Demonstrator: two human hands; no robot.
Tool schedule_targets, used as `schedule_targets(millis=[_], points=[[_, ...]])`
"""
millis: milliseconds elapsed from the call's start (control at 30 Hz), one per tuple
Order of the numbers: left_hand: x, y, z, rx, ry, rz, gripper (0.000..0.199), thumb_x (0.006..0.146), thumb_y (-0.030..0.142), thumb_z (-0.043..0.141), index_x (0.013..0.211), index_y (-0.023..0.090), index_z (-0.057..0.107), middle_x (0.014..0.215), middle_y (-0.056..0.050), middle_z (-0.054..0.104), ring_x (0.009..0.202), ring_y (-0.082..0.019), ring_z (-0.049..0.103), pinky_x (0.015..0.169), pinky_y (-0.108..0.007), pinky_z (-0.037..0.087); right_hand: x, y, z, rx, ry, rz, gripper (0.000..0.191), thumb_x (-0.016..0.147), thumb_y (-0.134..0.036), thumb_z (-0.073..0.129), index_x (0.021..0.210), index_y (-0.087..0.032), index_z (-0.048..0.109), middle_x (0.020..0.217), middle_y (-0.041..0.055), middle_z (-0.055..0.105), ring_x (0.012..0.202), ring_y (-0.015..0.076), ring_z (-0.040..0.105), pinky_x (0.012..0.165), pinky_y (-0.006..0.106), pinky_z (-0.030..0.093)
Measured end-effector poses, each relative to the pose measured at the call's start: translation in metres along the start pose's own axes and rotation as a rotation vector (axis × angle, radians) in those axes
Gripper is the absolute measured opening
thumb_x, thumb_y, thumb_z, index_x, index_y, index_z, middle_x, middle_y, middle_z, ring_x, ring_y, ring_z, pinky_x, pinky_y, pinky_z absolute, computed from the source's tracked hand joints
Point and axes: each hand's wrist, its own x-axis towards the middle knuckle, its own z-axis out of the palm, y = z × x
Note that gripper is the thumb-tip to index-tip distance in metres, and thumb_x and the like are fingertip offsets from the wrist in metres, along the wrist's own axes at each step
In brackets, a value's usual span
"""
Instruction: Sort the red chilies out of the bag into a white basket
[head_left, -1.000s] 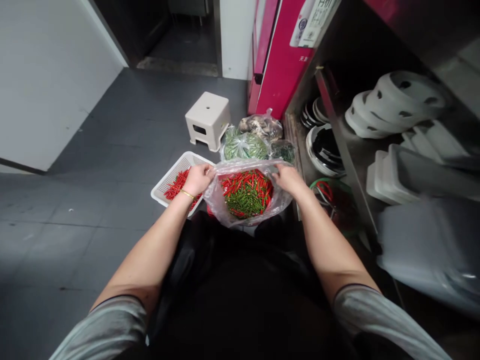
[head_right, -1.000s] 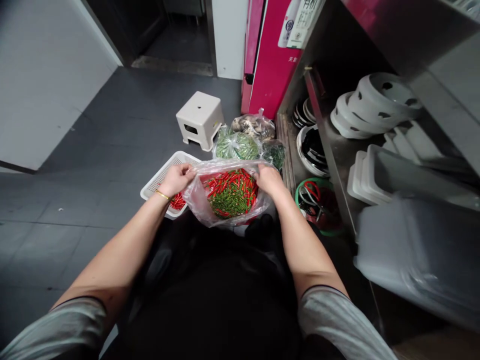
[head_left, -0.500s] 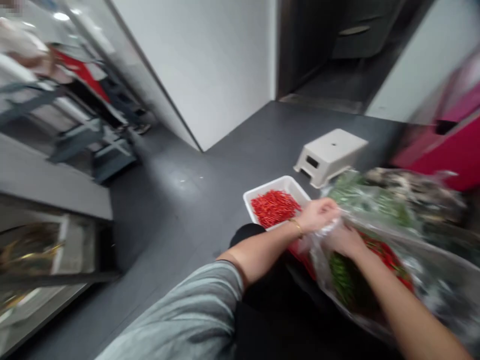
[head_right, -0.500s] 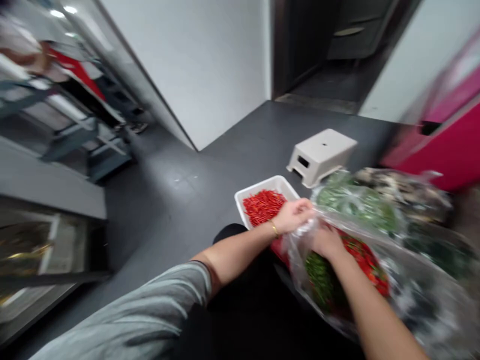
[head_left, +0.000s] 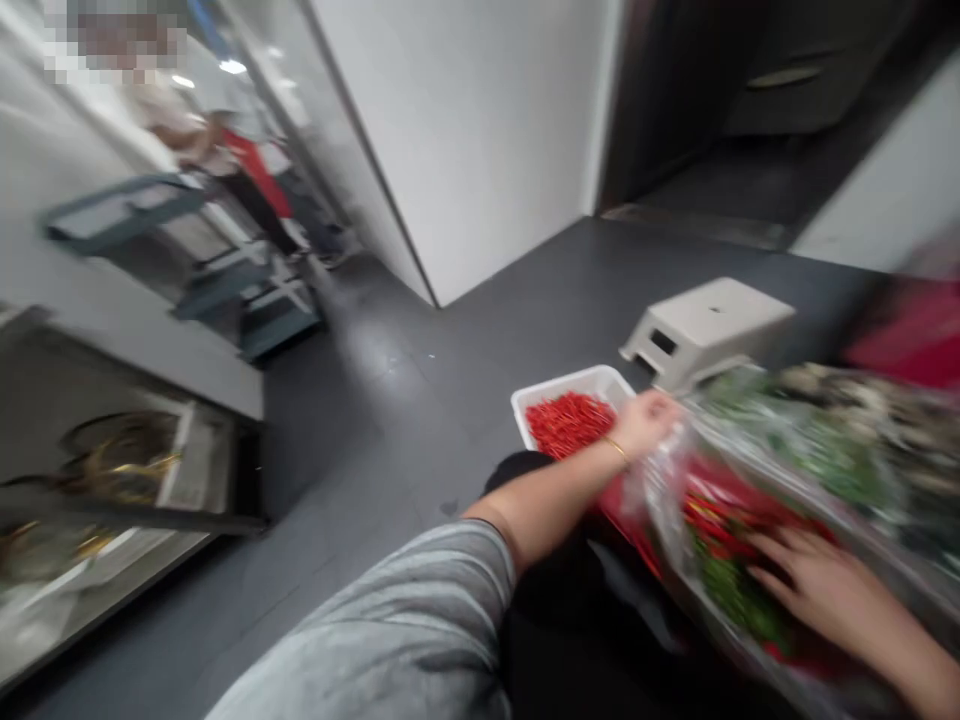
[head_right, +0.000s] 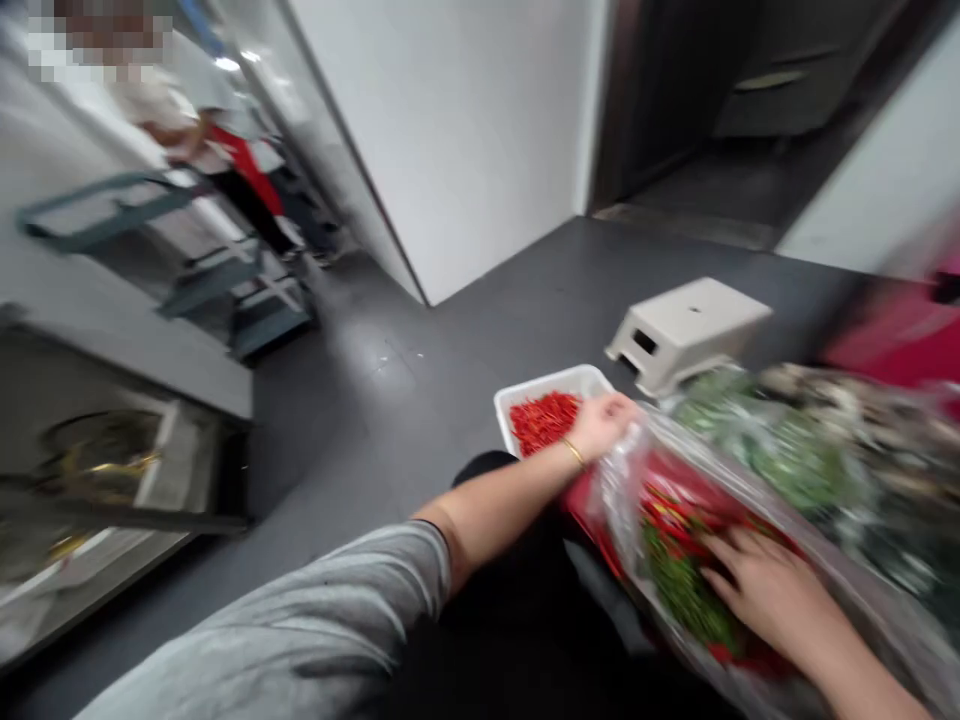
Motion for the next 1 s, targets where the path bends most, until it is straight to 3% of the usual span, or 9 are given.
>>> schedule_targets(millis=[100,200,267,333,400,500,700,867,1000], points=[[-0.016,0.026,-0.003,0.274,0.078,0.162,0.01,0.08,0.014,0.052,0.087,0.017,0.059,0.09,-0.009,0.062,0.088,-0.019,0.057,0.088,-0.035,0.046,-0.023,-0.041,-0.049,-0.077,-0.133,0.031,0.043,0.081,-0.04,0.05,0.117,-0.025,0.068,0.11,0.017,0.067,0.105,0.0326,0.062,0.095,0.047,0.045],[-0.021,0.046,0.001,0.411,0.065,0.42,0.031,0.079,0.018,0.056,0.111,0.017,0.057,0.121,-0.013,0.056,0.118,-0.025,0.047,0.099,-0.037,0.04,-0.025,-0.04,-0.079,0.018,-0.142,0.086,0.045,0.088,-0.037,0.05,0.129,-0.022,0.061,0.123,0.013,0.062,0.114,0.0263,0.057,0.099,0.039,0.042],[-0.028,0.054,0.01,0.42,-0.055,0.455,0.033,0.082,0.023,0.055,0.115,0.018,0.057,0.122,-0.012,0.056,0.117,-0.025,0.048,0.094,-0.036,0.043,-0.028,-0.028,-0.094,0.088,-0.105,0.206,0.042,0.09,-0.034,0.051,0.13,-0.023,0.059,0.125,0.0094,0.062,0.113,0.0222,0.058,0.097,0.034,0.043],[-0.039,0.056,0.022,0.397,-0.257,0.437,0.024,0.084,0.027,0.054,0.105,0.018,0.061,0.104,-0.009,0.063,0.099,-0.022,0.056,0.085,-0.033,0.046,-0.03,-0.022,-0.106,0.067,-0.034,0.393,0.037,0.092,-0.032,0.049,0.126,-0.022,0.061,0.121,0.0081,0.065,0.108,0.0218,0.06,0.094,0.033,0.044],[-0.046,0.05,0.034,0.339,-0.44,0.402,0.019,0.085,0.031,0.053,0.091,0.016,0.063,0.084,-0.005,0.064,0.08,-0.017,0.057,0.075,-0.028,0.046,-0.027,-0.025,-0.113,0.003,0.018,0.511,0.032,0.095,-0.031,0.045,0.117,-0.02,0.066,0.114,0.0088,0.068,0.105,0.0227,0.061,0.091,0.033,0.045],[-0.038,0.027,0.046,0.23,-0.583,0.291,0.018,0.082,0.032,0.056,0.08,0.015,0.062,0.07,-0.002,0.061,0.065,-0.012,0.054,0.064,-0.024,0.044,-0.011,-0.041,-0.105,-0.072,-0.033,0.51,0.031,0.096,-0.032,0.043,0.107,-0.019,0.069,0.11,0.0107,0.069,0.1,0.024,0.063,0.086,0.033,0.047],[-0.006,-0.005,0.043,0.184,-0.555,0.009,0.013,0.076,0.024,0.062,0.068,0.014,0.061,0.058,0.0,0.06,0.051,-0.009,0.054,0.052,-0.021,0.042,0.014,-0.053,-0.059,-0.129,-0.435,0.507,0.028,0.089,-0.032,0.057,0.104,-0.012,0.07,0.105,0.0179,0.069,0.097,0.0295,0.066,0.076,0.034,0.05],[-0.018,-0.013,0.05,0.373,-0.681,-0.241,0.028,0.075,0.028,0.07,0.054,0.014,0.056,0.047,-0.002,0.058,0.039,-0.01,0.051,0.041,-0.02,0.037,0.009,-0.046,-0.06,-0.098,-0.334,0.462,0.027,0.094,-0.035,0.05,0.106,-0.02,0.068,0.106,0.0113,0.069,0.096,0.0238,0.065,0.076,0.029,0.048],[-0.032,-0.019,0.059,0.185,-0.628,-0.443,0.034,0.075,0.04,0.073,0.061,0.015,0.054,0.048,-0.001,0.059,0.038,-0.008,0.051,0.038,-0.019,0.037,0.0,-0.056,-0.068,0.008,-0.233,0.33,0.026,0.097,-0.034,0.048,0.097,-0.021,0.069,0.098,0.0068,0.071,0.091,0.0188,0.065,0.078,0.025,0.044]])
